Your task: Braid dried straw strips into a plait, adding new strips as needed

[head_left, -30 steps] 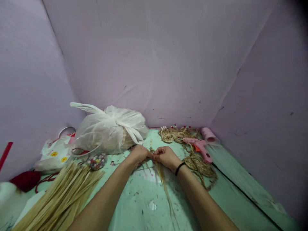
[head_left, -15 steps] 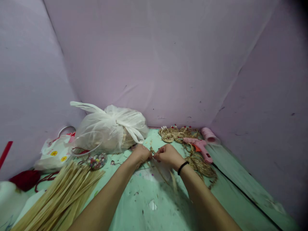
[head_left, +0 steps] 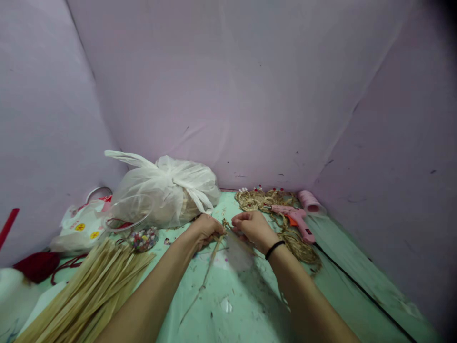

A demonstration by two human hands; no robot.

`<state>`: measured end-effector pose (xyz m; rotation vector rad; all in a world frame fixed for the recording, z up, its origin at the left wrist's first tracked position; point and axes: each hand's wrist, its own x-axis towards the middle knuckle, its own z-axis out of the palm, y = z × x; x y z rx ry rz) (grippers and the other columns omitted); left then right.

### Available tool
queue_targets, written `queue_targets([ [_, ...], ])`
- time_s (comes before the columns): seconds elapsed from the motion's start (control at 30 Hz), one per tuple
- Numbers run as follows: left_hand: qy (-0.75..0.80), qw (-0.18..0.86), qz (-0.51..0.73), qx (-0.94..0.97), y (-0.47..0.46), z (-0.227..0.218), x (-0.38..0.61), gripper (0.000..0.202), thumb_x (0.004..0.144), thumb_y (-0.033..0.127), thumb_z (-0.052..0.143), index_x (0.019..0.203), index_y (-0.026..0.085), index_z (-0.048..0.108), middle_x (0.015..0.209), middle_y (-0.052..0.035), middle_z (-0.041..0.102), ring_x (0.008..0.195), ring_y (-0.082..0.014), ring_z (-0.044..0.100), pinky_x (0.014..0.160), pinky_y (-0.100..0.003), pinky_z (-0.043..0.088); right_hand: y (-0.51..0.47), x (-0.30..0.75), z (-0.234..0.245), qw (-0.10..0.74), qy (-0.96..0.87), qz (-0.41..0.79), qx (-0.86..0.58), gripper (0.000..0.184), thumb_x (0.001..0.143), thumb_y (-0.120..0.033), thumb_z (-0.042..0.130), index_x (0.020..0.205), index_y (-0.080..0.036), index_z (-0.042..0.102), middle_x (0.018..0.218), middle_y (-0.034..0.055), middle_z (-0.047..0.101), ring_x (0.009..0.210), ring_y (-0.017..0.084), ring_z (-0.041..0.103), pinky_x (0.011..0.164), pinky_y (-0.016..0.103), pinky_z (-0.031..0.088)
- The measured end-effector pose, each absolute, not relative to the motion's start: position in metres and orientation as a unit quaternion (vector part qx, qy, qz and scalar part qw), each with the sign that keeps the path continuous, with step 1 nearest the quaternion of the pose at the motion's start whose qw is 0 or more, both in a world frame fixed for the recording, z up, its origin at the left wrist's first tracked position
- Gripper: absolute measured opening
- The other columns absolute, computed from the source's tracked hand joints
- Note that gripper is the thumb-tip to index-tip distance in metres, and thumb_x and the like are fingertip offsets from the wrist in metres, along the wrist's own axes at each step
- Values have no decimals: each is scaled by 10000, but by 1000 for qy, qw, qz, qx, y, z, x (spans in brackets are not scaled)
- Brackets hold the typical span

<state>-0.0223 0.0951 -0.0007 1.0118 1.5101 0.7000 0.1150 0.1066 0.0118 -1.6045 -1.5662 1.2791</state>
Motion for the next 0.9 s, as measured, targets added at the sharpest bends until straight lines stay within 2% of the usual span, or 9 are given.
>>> queue_targets([
  [0.1,634,576,300,419,96,0,-23,88,517,175,580,530,133,504,331,83,318,276,-17,193,315,-170,76,99,105,16,271,-493,587,-582,86,630,-97,482,579,-154,522,485,-3,522,472,101,500,435,190,406],
  [0.17,634,580,304,412,96,1,-23,62,513,155,556,532,138,499,330,82,314,278,-20,194,315,-170,75,95,99,15,257,-472,621,-571,122,637,-86,472,539,-154,494,444,-10,489,434,95,480,425,197,409],
  [0.23,636,581,298,410,95,2,-23,35,515,138,532,527,141,499,325,78,310,276,-24,190,314,-173,75,94,97,12,255,-474,616,-575,158,640,-92,473,494,-153,469,397,-20,446,364,74,411,369,186,348],
  [0.33,636,577,281,429,93,5,-23,41,535,145,527,503,143,502,317,77,290,273,-29,184,311,-180,81,97,100,3,274,-490,583,-587,197,611,-91,485,440,-162,419,325,-60,330,293,39,248,311,189,174],
  [0.47,665,500,232,504,89,10,-23,155,535,137,544,406,143,458,302,46,345,282,-43,242,314,-186,144,99,101,-5,297,-496,567,-587,178,578,-90,500,442,-166,415,300,-90,252,299,30,169,334,206,100],
  [0.6,695,401,166,574,83,28,-36,131,548,117,524,419,138,514,318,21,399,314,-67,307,346,-191,203,97,101,-7,297,-498,561,-591,161,572,-107,510,447,-166,427,305,-86,268,302,34,176,338,208,96],
  [0.73,724,260,98,631,63,66,-72,112,524,105,532,425,150,561,357,12,446,370,-87,393,382,-183,236,97,102,-8,297,-492,577,-581,138,576,-122,515,464,-162,443,314,-85,275,296,33,175,332,206,85],
  [0.9,776,238,3,584,40,93,-116,145,447,30,536,375,157,533,328,0,440,347,-112,403,388,-198,251,98,103,-9,285,-487,587,-580,143,587,-130,527,478,-163,440,321,-84,275,294,31,181,326,200,91],
])
